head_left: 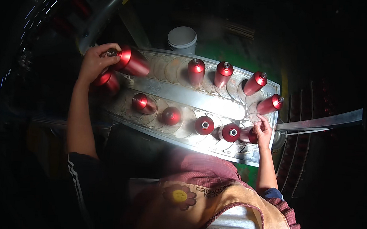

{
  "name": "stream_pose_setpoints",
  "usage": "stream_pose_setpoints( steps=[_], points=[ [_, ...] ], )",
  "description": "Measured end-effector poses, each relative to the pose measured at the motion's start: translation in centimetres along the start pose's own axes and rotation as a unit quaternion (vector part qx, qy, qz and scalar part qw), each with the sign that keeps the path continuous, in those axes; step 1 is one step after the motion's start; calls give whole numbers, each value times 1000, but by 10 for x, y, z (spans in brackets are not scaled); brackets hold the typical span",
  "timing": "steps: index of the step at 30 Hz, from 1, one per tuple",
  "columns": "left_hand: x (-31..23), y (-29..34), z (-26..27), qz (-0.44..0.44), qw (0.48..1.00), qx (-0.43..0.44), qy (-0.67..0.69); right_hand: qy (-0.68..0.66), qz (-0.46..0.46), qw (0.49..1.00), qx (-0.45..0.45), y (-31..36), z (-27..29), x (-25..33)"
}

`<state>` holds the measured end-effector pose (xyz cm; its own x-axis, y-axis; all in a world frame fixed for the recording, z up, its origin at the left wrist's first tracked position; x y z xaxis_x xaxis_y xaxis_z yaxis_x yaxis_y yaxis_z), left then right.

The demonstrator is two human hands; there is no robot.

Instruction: The person repeatedly picks red cylindrical cans from a tray, dips their open ends into a metal bowl, and places them upright on a nearby rack. The person also carries the bowl to a sink area and returns to continue the filling and stacking process.

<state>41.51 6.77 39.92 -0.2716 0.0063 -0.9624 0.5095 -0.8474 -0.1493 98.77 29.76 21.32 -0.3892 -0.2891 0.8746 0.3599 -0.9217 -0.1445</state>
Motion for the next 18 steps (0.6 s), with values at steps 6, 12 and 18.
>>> stream_pose_setpoints(
  steps=[6, 12, 18],
  points=[
    [104, -115, -45, 24, 992, 126, 18, 176, 91, 946, -257, 47, 83, 50],
    [186, -170, -64, 98, 982, 149, 65, 172, 35, 914, -366, 105, 139, 69],
    [200, -158, -12, 67, 978, 49, 193, 260, 60, 877, -400, 97, 141, 113]
  ],
)
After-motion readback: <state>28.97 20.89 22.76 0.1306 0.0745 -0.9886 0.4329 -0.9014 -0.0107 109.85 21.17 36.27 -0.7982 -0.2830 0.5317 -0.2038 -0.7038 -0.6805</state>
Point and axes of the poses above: each hand's wrist, its own y-axis away from the middle knuckle, its own z-axis out of the back of the hand, x = y × z, the point moved 8 cm from there along -y, towards the middle knuckle, and after that the axes turned 10 degrees about y, right-handed, at the moved point
